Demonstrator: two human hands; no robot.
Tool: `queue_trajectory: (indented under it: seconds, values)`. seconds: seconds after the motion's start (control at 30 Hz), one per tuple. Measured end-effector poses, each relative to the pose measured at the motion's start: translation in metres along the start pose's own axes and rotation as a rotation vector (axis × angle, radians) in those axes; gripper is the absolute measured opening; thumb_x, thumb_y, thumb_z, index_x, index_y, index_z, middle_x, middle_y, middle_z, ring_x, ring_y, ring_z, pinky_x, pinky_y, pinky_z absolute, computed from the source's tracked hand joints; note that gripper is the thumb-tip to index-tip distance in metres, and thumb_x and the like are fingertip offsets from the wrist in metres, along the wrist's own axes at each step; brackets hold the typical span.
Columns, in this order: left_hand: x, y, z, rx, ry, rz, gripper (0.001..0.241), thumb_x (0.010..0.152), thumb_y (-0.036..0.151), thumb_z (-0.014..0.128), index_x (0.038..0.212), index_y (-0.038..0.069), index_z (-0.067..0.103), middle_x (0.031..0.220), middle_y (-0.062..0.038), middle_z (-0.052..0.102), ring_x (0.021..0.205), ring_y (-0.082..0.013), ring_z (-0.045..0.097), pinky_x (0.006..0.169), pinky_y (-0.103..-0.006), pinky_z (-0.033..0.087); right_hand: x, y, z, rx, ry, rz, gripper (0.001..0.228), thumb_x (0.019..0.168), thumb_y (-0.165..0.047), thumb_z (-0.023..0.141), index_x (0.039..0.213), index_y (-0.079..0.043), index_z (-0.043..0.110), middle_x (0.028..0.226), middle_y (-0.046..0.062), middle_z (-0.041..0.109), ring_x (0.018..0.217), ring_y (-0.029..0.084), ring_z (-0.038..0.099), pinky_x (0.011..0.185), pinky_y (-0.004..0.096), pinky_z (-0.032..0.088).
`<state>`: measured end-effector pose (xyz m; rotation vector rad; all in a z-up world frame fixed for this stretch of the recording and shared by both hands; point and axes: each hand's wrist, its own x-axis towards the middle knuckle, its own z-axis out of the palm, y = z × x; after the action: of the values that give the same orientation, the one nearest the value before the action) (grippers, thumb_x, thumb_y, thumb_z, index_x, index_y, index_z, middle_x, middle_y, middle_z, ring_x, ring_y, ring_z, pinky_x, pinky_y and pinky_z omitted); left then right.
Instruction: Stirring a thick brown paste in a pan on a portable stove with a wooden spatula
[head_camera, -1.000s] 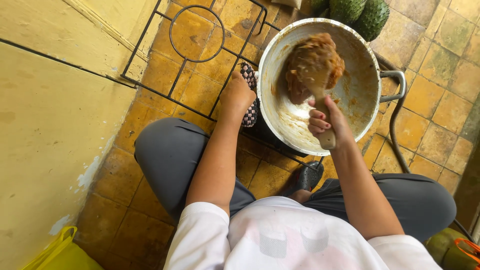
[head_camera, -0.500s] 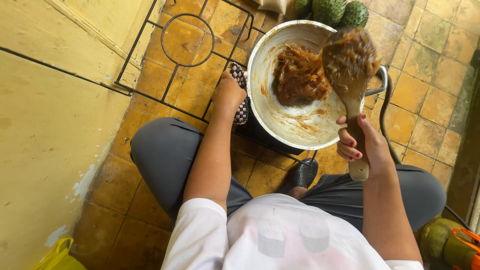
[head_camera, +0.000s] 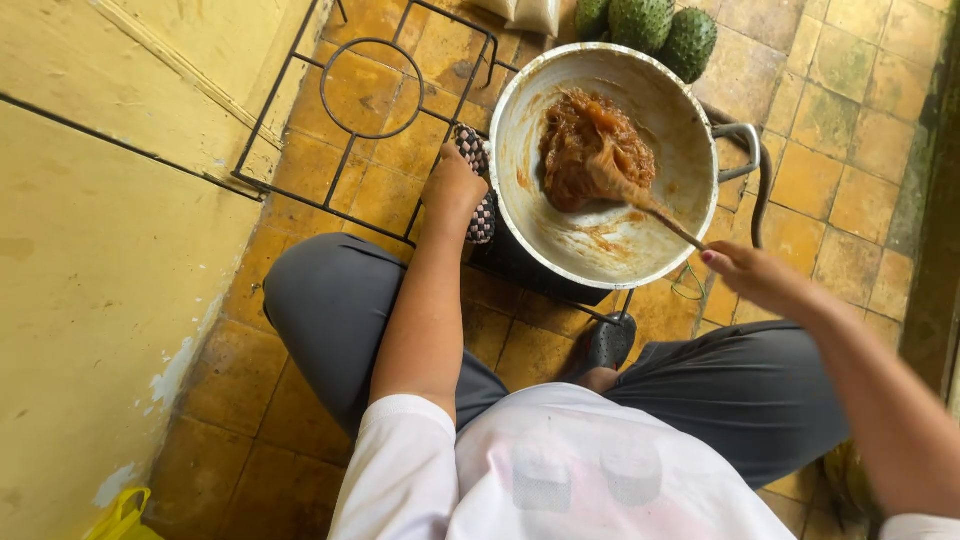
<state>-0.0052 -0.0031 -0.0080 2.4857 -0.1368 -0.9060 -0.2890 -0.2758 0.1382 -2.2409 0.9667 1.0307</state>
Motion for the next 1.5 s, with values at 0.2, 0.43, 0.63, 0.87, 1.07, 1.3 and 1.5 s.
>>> queue_trajectory:
  seconds: [0.2, 0.43, 0.63, 0.87, 1.07, 1.3, 1.5]
  values:
    - [0.0, 0.0, 0.002, 0.033, 0.001, -0.005, 0.042, 0.095, 0.012, 0.056, 0.129, 0.009, 0.03, 0.08, -0.006, 0.062, 0.06, -0.0261, 0.059, 0.049, -0.0419, 0.047, -0.004, -0.017, -0.051, -0.687, -0.025, 0.17, 0.05, 0.104, -0.056, 0.034, 0.138, -0.029, 0.058, 0.117, 0.004, 0.077, 0.1, 0.024, 0.073, 0.071, 0.036, 0.057]
    - [-0.01, 0.007, -0.006, -0.001, -0.015, -0.029, 0.047, 0.096, 0.012, 0.058, 0.133, 0.008, 0.03, 0.091, -0.009, 0.062, 0.066, -0.028, 0.062, 0.05, -0.0441, 0.049, 0.048, -0.011, 0.006, -0.358, 0.003, -0.015, 0.04, 0.102, -0.042, 0.053, 0.132, -0.021, 0.067, 0.113, 0.007, 0.079, 0.09, 0.024, 0.073, 0.079, 0.034, 0.058]
    - [-0.03, 0.014, -0.02, -0.071, 0.022, 0.027, 0.034, 0.093, 0.006, 0.047, 0.126, 0.0, 0.041, 0.111, -0.022, 0.07, 0.112, -0.0451, 0.07, 0.096, -0.0648, 0.053, 0.138, -0.024, 0.118, 0.336, 0.184, -0.091, 0.048, 0.094, -0.042, 0.067, 0.122, -0.004, 0.07, 0.082, 0.021, 0.068, 0.064, 0.027, 0.067, 0.054, 0.041, 0.053]
    - [-0.026, 0.014, -0.021, -0.061, 0.026, 0.035, 0.033, 0.094, 0.007, 0.045, 0.125, -0.002, 0.041, 0.112, -0.023, 0.07, 0.113, -0.045, 0.069, 0.096, -0.0648, 0.052, 0.146, -0.106, 0.083, 1.364, -0.135, -0.288, 0.039, 0.103, -0.039, 0.05, 0.116, -0.002, 0.051, 0.067, -0.004, 0.041, 0.044, 0.004, 0.042, 0.04, 0.017, 0.033]
    - [-0.045, 0.018, -0.026, -0.074, 0.04, 0.042, 0.032, 0.095, 0.008, 0.043, 0.126, -0.002, 0.04, 0.113, -0.023, 0.07, 0.114, -0.0452, 0.069, 0.097, -0.0653, 0.052, 0.142, -0.046, 0.076, 2.179, -0.684, -0.566, 0.045, 0.105, -0.033, 0.054, 0.13, 0.004, 0.051, 0.08, -0.003, 0.042, 0.053, 0.002, 0.043, 0.049, 0.018, 0.032]
    - [-0.047, 0.017, -0.022, -0.076, 0.046, 0.055, 0.033, 0.094, 0.011, 0.043, 0.125, -0.001, 0.039, 0.115, -0.023, 0.07, 0.116, -0.0449, 0.068, 0.099, -0.064, 0.051, 0.051, 0.003, 0.087, 2.206, -0.531, -0.607, 0.046, 0.112, -0.032, 0.034, 0.134, 0.006, 0.047, 0.075, -0.005, 0.046, 0.045, -0.001, 0.045, 0.039, 0.013, 0.037]
    - [0.001, 0.001, 0.004, -0.012, 0.029, 0.016, 0.056, 0.094, 0.014, 0.061, 0.139, 0.004, 0.028, 0.068, -0.004, 0.057, 0.049, -0.0231, 0.053, 0.041, -0.0382, 0.04, -0.005, -0.018, 0.048, 1.978, -0.373, -0.698, 0.043, 0.114, -0.037, 0.042, 0.128, 0.003, 0.051, 0.068, 0.0, 0.052, 0.039, 0.001, 0.038, 0.034, 0.013, 0.031]
